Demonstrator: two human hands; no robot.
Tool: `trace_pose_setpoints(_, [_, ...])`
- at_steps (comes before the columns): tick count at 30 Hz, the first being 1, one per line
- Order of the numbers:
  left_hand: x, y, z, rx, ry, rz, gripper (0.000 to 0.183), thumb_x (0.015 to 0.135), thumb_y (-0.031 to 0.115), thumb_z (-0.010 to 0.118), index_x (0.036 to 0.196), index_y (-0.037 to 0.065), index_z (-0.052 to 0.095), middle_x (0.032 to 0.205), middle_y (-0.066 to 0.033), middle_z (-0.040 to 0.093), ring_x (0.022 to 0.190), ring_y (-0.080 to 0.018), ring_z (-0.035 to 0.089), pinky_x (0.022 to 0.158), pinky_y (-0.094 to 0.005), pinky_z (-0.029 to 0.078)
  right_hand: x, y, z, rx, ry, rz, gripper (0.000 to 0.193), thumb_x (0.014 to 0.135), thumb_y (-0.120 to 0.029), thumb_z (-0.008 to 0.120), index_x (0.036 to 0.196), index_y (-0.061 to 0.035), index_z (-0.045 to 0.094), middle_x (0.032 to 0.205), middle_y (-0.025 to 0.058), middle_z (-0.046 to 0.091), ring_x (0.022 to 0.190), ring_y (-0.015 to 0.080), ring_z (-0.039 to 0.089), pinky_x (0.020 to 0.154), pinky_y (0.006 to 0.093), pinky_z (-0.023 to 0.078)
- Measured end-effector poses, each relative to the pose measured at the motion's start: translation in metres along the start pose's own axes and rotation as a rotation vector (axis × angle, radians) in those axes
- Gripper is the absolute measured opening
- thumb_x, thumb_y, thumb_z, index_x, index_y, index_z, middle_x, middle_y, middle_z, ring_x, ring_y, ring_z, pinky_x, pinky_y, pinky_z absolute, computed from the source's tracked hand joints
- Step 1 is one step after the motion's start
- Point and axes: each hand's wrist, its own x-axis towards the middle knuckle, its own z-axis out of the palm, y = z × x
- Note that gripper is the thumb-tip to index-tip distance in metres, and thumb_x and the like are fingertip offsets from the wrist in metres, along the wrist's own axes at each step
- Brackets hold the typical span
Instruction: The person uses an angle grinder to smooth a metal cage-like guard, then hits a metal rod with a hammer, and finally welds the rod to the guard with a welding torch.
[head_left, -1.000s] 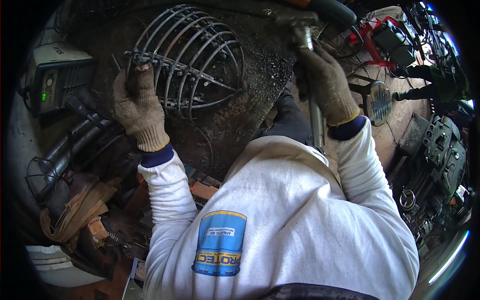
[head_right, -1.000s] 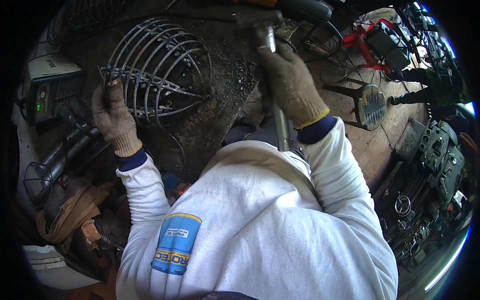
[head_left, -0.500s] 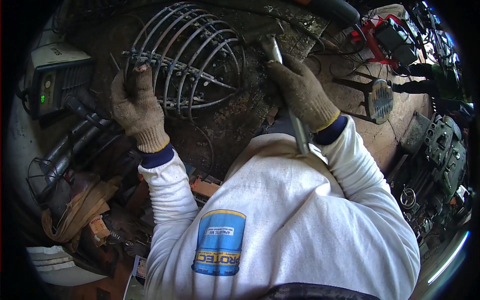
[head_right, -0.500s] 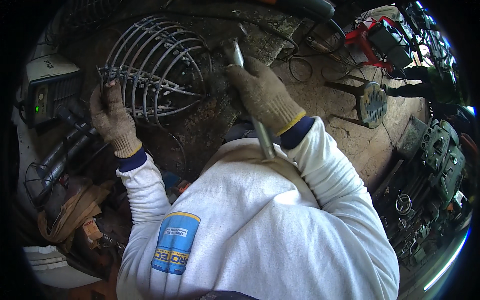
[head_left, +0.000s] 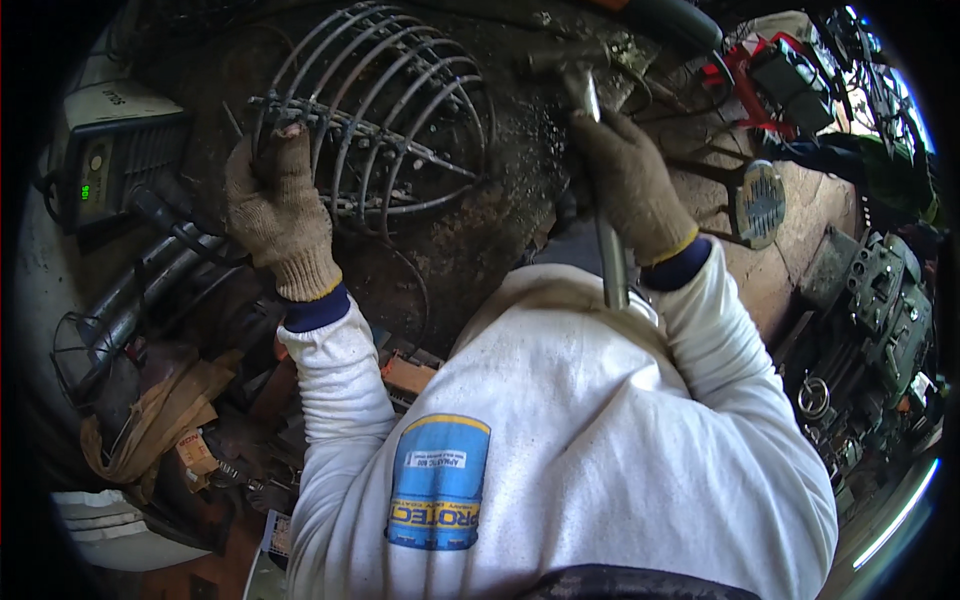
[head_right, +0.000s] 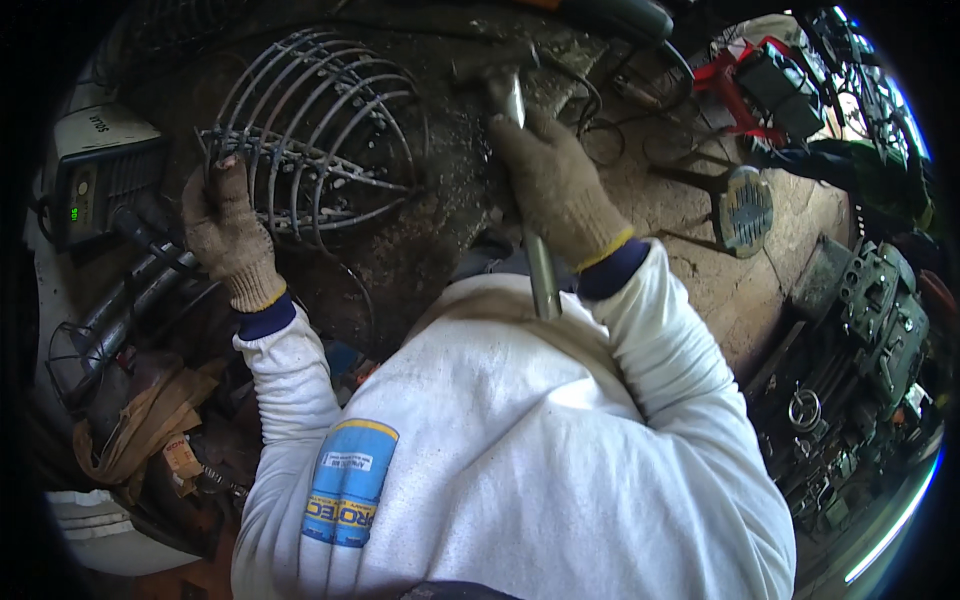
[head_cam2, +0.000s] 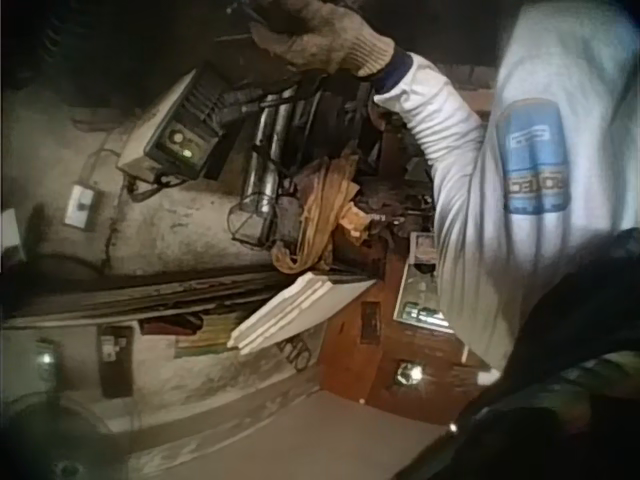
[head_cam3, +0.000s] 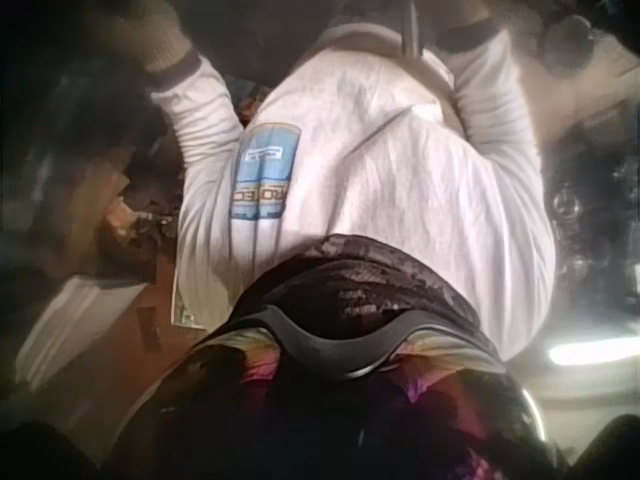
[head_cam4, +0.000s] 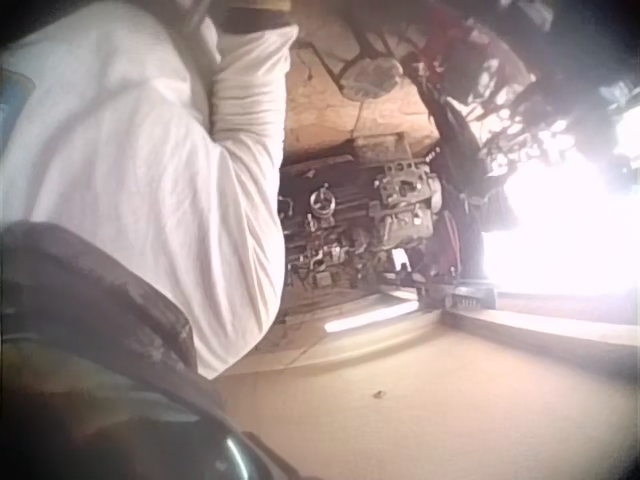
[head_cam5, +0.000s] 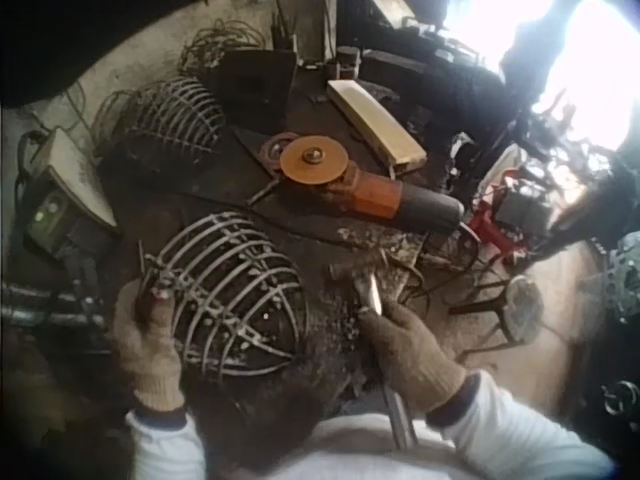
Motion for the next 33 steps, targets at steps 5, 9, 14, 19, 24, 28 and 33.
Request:
trace_pose_setpoints(5, [0.0,-0.003,-0.003,0.054,-0.009,-0.038,0.037,0.095,0.035,0.077,0.111,0.002,0.072,0.102,-0.0062,0.073,0.095,-0.0151,0.063,0.09,-0.0338,0.049,0.005,0.002,-0.014,0.043,0.007,-0.094,0.03,0.106,-0.03,0.057,0.119,-0.0033,0.063,0.072,0.0018,0.059,0.052,0.0119,0.055,0.044,0.026,0.046])
trace_pose_setpoints(9, [0.002,-0.003,-0.003,0.062,-0.032,-0.019,0.038,0.095,0.035,0.076,0.112,0.001,0.072,0.101,-0.0061,0.073,0.095,-0.0153,0.062,0.09,-0.0337,0.049,0.002,0.002,-0.024,0.049,0.021,-0.085,0.033,0.106,-0.031,0.056,0.123,-0.0037,0.063,0.074,0.0018,0.059,0.053,0.0115,0.056,0.044,0.0264,0.046])
trace_pose_setpoints(14, [0.003,-0.003,-0.004,0.135,-0.028,0.056,0.04,0.098,0.034,0.072,0.115,-0.002,0.07,0.105,-0.0078,0.072,0.097,-0.0162,0.062,0.091,-0.0339,0.049,-0.001,0.006,-0.042,0.04,-0.01,-0.056,0.035,0.106,-0.033,0.056,0.127,-0.0053,0.062,0.074,0.0009,0.057,0.053,0.0106,0.054,0.045,0.0257,0.046])
trace_pose_setpoints(19, [0.003,-0.004,-0.007,0.224,-0.007,0.066,0.042,0.099,0.035,0.07,0.119,-0.003,0.069,0.109,-0.0101,0.071,0.099,-0.0173,0.062,0.094,-0.0345,0.048,0.003,0.019,-0.066,0.092,-0.062,-0.041,0.038,0.105,-0.032,0.056,0.132,-0.0054,0.06,0.076,0.0015,0.058,0.054,0.0103,0.054,0.045,0.0252,0.046])
trace_pose_setpoints(24, [0.0,-0.008,-0.01,0.221,0.021,0.071,0.045,0.098,0.035,0.07,0.121,-0.003,0.067,0.111,-0.0103,0.07,0.1,-0.0182,0.062,0.095,-0.0347,0.048,0.013,0.015,-0.072,0.124,-0.119,-0.022,0.039,0.105,-0.031,0.056,0.133,-0.0042,0.059,0.078,0.0028,0.06,0.055,0.0106,0.056,0.045,0.025,0.046])
trace_pose_setpoints(28, [0.0,-0.006,-0.009,0.193,0.034,0.075,0.047,0.097,0.037,0.071,0.122,-0.003,0.067,0.111,-0.01,0.07,0.101,-0.018,0.061,0.096,-0.0351,0.047,0.012,-0.003,-0.059,0.027,-0.164,0.004,0.043,0.104,-0.033,0.059,0.131,0.0012,0.056,0.08,0.0057,0.062,0.059,0.0117,0.059,0.051,0.0267,0.05])
trace_pose_setpoints(33, [0.003,-0.008,-0.011,0.213,0.018,0.054,0.049,0.095,0.039,0.073,0.121,-0.002,0.067,0.111,-0.0099,0.07,0.102,-0.0181,0.061,0.097,-0.0355,0.047,0.014,-0.008,-0.034,-0.104,-0.267,0.052,0.048,0.104,-0.038,0.057,0.133,0.0001,0.056,0.092,0.0115,0.069,0.075,0.0167,0.067,0.065,0.0331,0.055])
